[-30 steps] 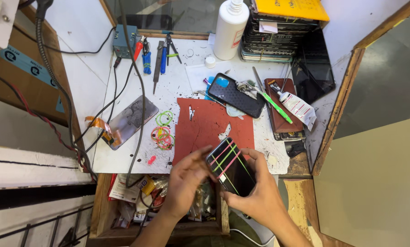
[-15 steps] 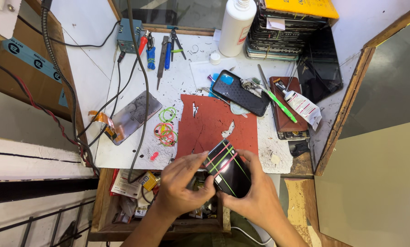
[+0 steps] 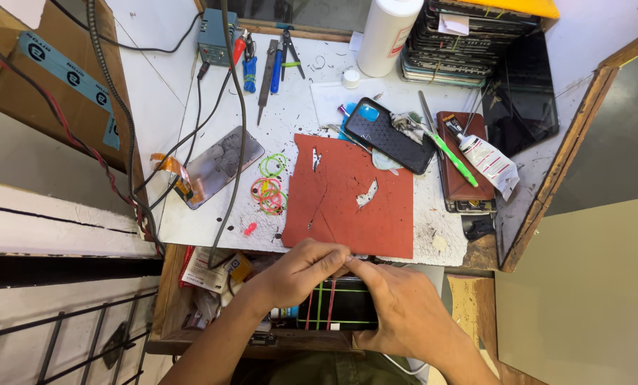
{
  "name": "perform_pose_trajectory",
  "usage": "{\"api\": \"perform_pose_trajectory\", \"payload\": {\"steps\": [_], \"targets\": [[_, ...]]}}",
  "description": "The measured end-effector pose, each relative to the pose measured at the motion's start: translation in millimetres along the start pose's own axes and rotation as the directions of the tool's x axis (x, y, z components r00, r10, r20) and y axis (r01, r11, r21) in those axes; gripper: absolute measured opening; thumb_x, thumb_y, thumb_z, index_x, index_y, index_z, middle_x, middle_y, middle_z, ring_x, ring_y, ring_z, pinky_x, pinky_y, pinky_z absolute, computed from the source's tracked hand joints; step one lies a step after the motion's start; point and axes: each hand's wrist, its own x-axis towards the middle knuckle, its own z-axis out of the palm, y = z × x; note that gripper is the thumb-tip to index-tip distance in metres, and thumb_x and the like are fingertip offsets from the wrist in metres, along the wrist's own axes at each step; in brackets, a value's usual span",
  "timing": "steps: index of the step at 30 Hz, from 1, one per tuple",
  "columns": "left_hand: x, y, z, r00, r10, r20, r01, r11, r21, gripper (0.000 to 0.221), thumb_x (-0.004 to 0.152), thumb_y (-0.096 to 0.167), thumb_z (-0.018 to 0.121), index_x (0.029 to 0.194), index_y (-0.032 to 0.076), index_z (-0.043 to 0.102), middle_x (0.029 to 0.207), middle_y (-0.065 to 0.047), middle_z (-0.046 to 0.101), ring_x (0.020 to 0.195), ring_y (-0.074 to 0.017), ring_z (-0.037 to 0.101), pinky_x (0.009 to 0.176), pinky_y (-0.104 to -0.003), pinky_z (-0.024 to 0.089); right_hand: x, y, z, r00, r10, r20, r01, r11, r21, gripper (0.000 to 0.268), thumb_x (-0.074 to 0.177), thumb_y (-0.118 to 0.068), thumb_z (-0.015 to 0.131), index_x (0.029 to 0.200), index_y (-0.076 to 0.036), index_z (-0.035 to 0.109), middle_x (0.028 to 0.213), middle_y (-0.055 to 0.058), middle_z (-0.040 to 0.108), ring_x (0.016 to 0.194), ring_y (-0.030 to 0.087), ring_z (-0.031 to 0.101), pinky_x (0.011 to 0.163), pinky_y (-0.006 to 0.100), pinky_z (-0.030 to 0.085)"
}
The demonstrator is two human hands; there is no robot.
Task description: The person applies adhesive from a tube and a larger bottle to a mobile phone screen and frame, then wraps several rubber bands around the assembled device.
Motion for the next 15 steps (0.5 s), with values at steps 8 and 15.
{"api": "perform_pose_trajectory", "payload": {"steps": [8, 15], "targets": [[-9.4, 21.1, -0.5, 0.997, -0.052, -0.052, 0.060, 0.982, 0.179, 0.023, 0.098, 0.015, 0.066, 0.108, 0.005, 0.049, 0.072, -0.002, 0.066, 0.067, -0.0073, 0.052, 0.063, -0.028, 0.044, -4.1, 6.1, 5.9, 0.975, 0.007, -0.223, -0.019, 0.999, -0.050, 0.110, 0.045, -0.021, 0.095, 0.138, -0.010, 0.039, 0.115, 0.017, 0.065, 0.103, 0.039, 0.061, 0.091, 0.049, 0.048], [1.1, -29.1, 40.2, 0.798, 0.207, -0.566, -0.183, 0.978, 0.100, 0.016, 0.104, 0.014, 0.063, 0.104, 0.005, 0.049, 0.077, -0.003, 0.062, 0.068, -0.0099, 0.062, 0.060, -0.028, 0.048, -15.4, 16.4, 60.6, 0.814, 0.464, -0.349, -0.083, 0.688, 0.721, 0.111, 0.072, -0.017, 0.087, 0.156, -0.008, 0.016, 0.154, 0.009, 0.041, 0.140, 0.029, 0.044, 0.110, 0.043, 0.036]]}}
